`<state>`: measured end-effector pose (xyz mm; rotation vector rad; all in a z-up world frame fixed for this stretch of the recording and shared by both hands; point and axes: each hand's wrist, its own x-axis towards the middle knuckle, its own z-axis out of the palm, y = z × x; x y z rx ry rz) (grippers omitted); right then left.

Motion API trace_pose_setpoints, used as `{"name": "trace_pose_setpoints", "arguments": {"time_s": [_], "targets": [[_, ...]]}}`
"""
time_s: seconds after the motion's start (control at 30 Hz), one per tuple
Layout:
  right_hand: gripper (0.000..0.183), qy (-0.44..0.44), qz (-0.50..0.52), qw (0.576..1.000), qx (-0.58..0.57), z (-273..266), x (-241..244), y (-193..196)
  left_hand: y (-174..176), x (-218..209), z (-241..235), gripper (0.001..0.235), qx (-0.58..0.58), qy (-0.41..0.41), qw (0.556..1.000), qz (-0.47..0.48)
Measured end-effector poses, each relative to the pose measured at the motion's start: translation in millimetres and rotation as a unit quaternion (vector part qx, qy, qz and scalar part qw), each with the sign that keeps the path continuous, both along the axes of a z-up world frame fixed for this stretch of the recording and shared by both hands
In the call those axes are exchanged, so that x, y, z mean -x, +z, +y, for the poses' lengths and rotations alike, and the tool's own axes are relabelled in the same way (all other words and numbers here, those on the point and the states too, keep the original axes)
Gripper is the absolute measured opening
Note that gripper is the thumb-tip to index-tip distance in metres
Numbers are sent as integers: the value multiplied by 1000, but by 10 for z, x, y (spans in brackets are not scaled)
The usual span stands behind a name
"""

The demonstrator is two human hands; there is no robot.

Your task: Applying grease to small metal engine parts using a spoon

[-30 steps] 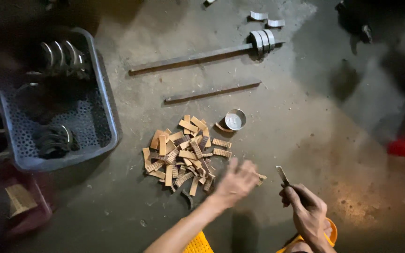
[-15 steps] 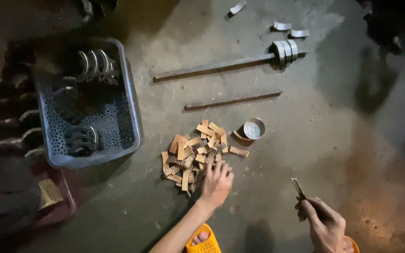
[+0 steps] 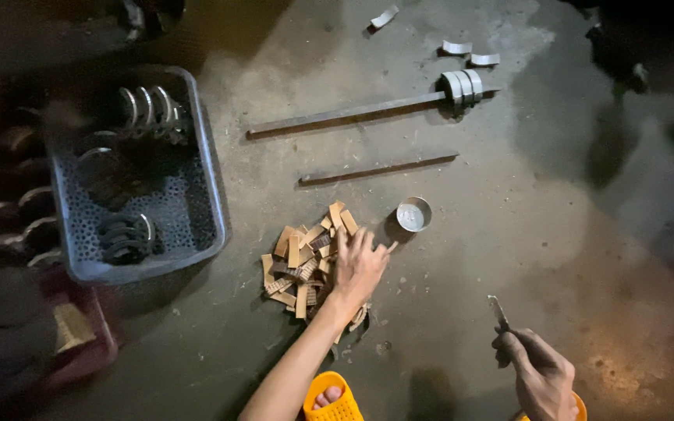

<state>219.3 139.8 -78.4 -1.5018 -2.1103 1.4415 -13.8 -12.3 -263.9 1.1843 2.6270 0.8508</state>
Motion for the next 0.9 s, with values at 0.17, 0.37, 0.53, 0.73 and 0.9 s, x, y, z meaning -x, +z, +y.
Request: {"name": "trace_pose_setpoints", "arguments": {"time_s": [0.17,0.37,0.53,0.73,0.9], "targets": [[18,10,-28,999,17,-7,50,-39,231,41,-432,23,77,-2,996,45],[15,12,24,999,35,-62,32,-146,452,569,-426,54,56,86,994,43],[16,47,42,997,35,-54,65,-154,170,827,-552,61,171,55,982,-65],[18,76,39,995,40,-51,64,-251,908,521,-1399,40,21,228,968,-101],[16,104,11,993,57,-48,96,-256,820,-185,-2041,29,27,390,898,-202]]}}
